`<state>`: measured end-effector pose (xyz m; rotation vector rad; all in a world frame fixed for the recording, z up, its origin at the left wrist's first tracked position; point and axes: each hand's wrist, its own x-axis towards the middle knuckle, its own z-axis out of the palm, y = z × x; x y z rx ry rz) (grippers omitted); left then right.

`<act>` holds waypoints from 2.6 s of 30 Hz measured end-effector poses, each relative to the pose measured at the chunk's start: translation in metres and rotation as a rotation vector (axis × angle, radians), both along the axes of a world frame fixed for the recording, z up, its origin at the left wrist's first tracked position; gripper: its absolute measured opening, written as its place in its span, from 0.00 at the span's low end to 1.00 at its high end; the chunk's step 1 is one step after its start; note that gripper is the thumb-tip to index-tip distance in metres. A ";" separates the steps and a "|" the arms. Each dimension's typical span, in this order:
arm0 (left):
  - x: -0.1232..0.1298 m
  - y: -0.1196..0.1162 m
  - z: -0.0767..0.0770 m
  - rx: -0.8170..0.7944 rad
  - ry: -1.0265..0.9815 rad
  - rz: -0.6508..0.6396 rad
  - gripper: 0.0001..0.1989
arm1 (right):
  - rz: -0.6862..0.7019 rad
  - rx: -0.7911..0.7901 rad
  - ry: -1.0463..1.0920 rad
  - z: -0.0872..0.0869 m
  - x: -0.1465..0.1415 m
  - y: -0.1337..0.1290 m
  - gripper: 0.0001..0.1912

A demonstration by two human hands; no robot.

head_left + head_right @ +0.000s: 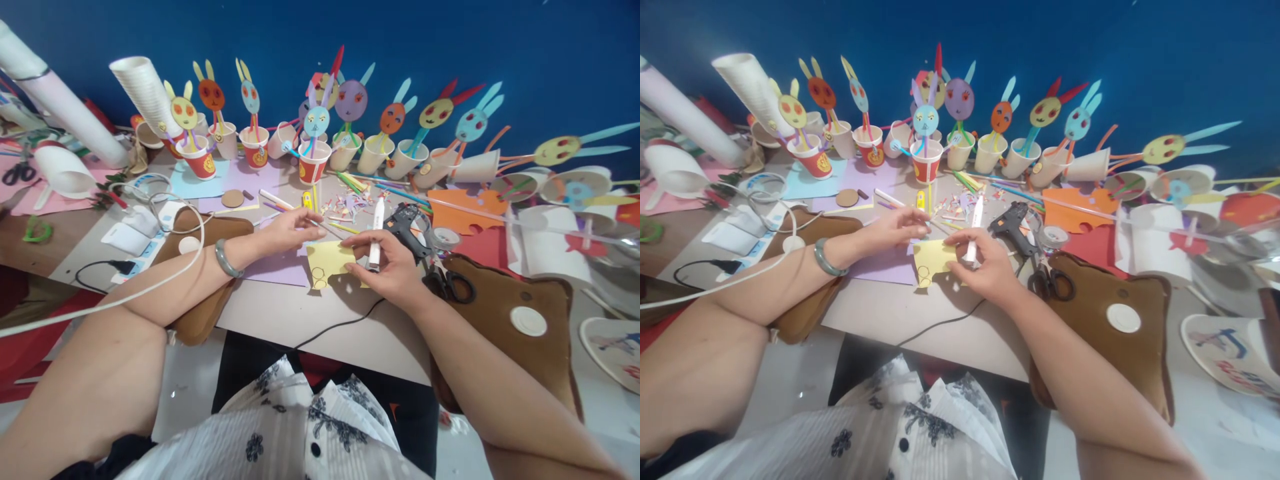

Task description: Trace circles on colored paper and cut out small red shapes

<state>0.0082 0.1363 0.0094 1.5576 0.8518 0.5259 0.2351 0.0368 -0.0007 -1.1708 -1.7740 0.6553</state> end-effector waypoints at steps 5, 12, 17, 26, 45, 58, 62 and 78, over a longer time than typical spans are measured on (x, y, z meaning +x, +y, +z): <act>-0.005 -0.005 0.003 -0.121 0.087 -0.294 0.16 | -0.014 -0.057 0.124 0.001 0.000 0.000 0.19; -0.007 -0.012 0.000 -0.140 0.121 -0.551 0.09 | -0.041 -0.129 0.072 -0.002 0.002 0.003 0.20; -0.009 -0.016 -0.002 -0.216 0.161 -0.707 0.13 | 0.000 -0.160 -0.051 -0.005 0.004 0.004 0.21; -0.010 -0.022 0.012 -0.214 0.204 -0.679 0.18 | 0.070 -0.148 -0.168 -0.007 0.005 0.003 0.22; -0.006 -0.014 0.005 0.101 0.350 -0.372 0.08 | -0.054 -0.029 -0.279 -0.004 0.003 0.003 0.18; -0.005 -0.014 0.002 0.420 0.489 -0.318 0.09 | -0.019 0.040 -0.364 -0.006 0.003 0.004 0.16; -0.004 -0.015 0.006 0.439 0.502 -0.344 0.09 | -0.013 0.021 -0.396 -0.007 0.004 0.005 0.14; -0.005 -0.013 -0.002 0.575 0.552 -0.288 0.10 | -0.046 0.056 -0.518 -0.012 0.003 0.005 0.13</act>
